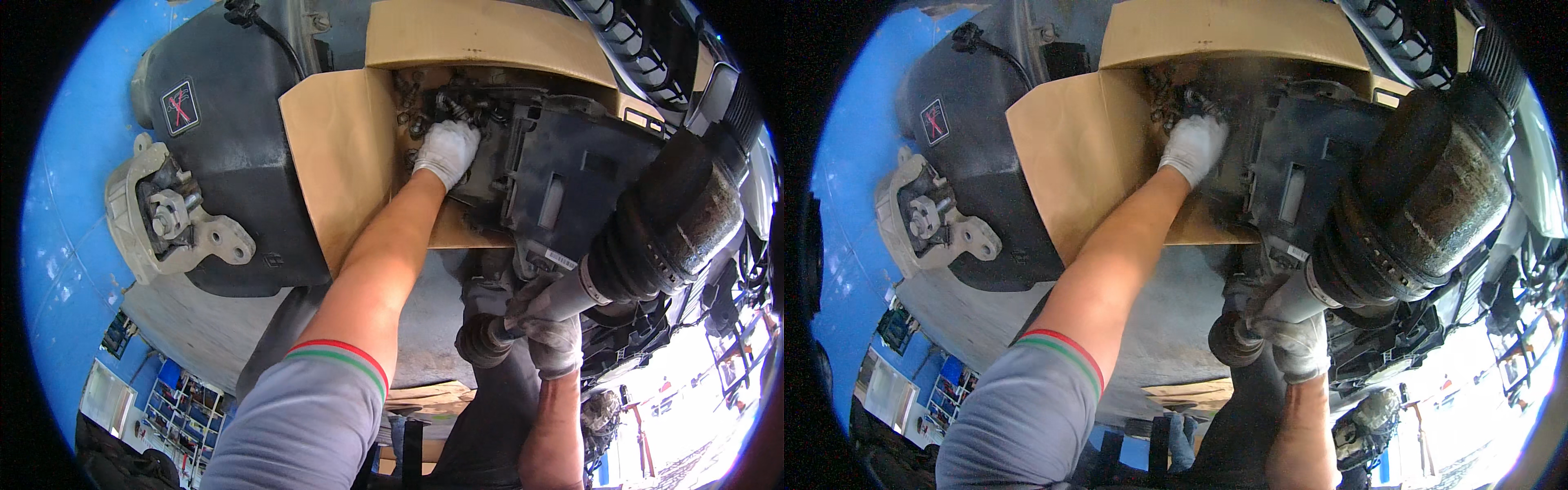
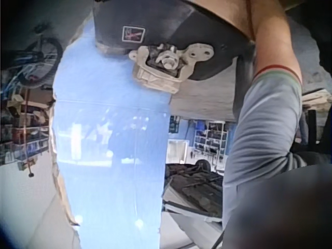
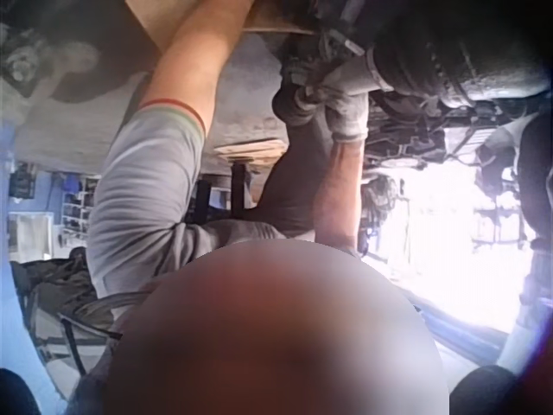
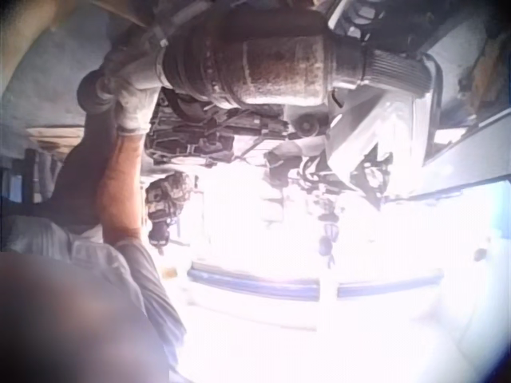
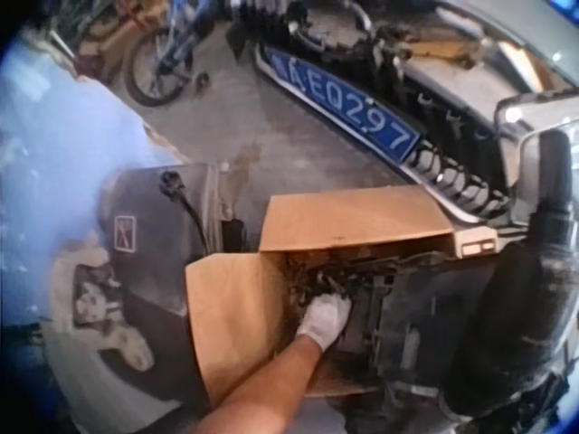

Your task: The person works under a lifted car, removing a suspension component from a cardboard box and installing it into the wheel well. They align and secure the part by hand, then adjust the brake caliper and surrounding hardware.

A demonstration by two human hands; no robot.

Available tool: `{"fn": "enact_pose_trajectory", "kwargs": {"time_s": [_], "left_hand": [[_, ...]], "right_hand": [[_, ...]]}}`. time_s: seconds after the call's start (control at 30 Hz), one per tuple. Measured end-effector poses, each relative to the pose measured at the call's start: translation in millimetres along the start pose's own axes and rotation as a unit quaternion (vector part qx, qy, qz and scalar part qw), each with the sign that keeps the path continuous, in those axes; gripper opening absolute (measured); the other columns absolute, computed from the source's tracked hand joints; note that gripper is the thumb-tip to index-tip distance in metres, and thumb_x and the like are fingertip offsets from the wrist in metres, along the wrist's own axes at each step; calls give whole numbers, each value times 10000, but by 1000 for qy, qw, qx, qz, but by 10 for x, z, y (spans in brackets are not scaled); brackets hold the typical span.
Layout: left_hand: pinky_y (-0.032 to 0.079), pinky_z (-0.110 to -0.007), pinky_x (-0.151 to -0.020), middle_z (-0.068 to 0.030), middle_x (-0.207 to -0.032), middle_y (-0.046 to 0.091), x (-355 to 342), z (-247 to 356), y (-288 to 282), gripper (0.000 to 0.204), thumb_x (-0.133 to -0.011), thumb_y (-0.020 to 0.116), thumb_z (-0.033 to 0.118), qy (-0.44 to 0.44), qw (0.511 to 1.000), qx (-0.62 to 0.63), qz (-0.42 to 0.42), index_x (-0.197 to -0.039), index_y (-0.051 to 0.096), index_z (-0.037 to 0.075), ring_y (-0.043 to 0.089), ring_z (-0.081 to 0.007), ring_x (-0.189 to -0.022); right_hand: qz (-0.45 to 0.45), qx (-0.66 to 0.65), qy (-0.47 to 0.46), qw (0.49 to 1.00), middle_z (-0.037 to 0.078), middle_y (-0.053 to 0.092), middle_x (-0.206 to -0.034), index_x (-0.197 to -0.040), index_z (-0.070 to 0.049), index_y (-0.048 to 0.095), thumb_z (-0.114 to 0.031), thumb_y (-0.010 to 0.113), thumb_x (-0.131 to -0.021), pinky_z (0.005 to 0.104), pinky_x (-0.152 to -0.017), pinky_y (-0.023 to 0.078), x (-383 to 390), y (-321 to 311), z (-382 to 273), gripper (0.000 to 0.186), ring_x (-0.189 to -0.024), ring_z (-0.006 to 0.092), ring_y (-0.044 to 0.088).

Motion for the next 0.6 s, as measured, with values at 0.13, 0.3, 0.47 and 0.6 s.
{"fn": "enact_pose_trajectory", "kwargs": {"time_s": [0.13, 0.3, 0.47, 0.6], "left_hand": [[531, -411, -746, -99, -952, 683, 68, -19, 4, 160, -925, 575, 134, 23, 998, -50, 6, -1004, 714, 134, 672, -269, -917], [505, -398, -752, -81, -989, 662, 77, -19, -15, 205, -940, 559, 156, 10, 997, -69, 31, -1076, 709, 191, 647, -252, -944], [509, -397, -751, -69, -1032, 661, 83, -39, 11, 211, -938, 556, 159, 14, 996, -82, 13, -1088, 697, 210, 645, -245, -969], [500, -381, -704, -67, -930, 681, 86, -17, 9, 117, -921, 579, 173, 45, 993, -87, 60, -974, 683, 162, 652, -242, -914]], "right_hand": [[0, 75, 8, 997, 81, 712, -948, -1084, -19, 637, -117, 806, -661, 344, -800, 556, 8, -162, 52, 466, -866, 214, 687], [14, 68, -2, 998, 54, 681, -940, -1078, -26, 640, -135, 815, -641, 337, -795, 537, 24, -262, 97, 483, -856, 196, 654], [-2, 86, -5, 996, 94, 681, -912, -1077, 0, 625, -126, 798, -630, 343, -766, 544, 1, -200, 59, 496, -817, 216, 665], [18, 48, -3, 999, 159, 663, -867, -1131, 46, 558, -113, 788, -618, 354, -707, 554, -4, -123, 38, 585, -746, 254, 671]]}}
Point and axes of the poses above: each hand's wrist, its own x-axis away from the middle knuckle, its own y-axis out of the palm, z = x × y, the point moved 4 cm from there along -x, towards the middle knuckle
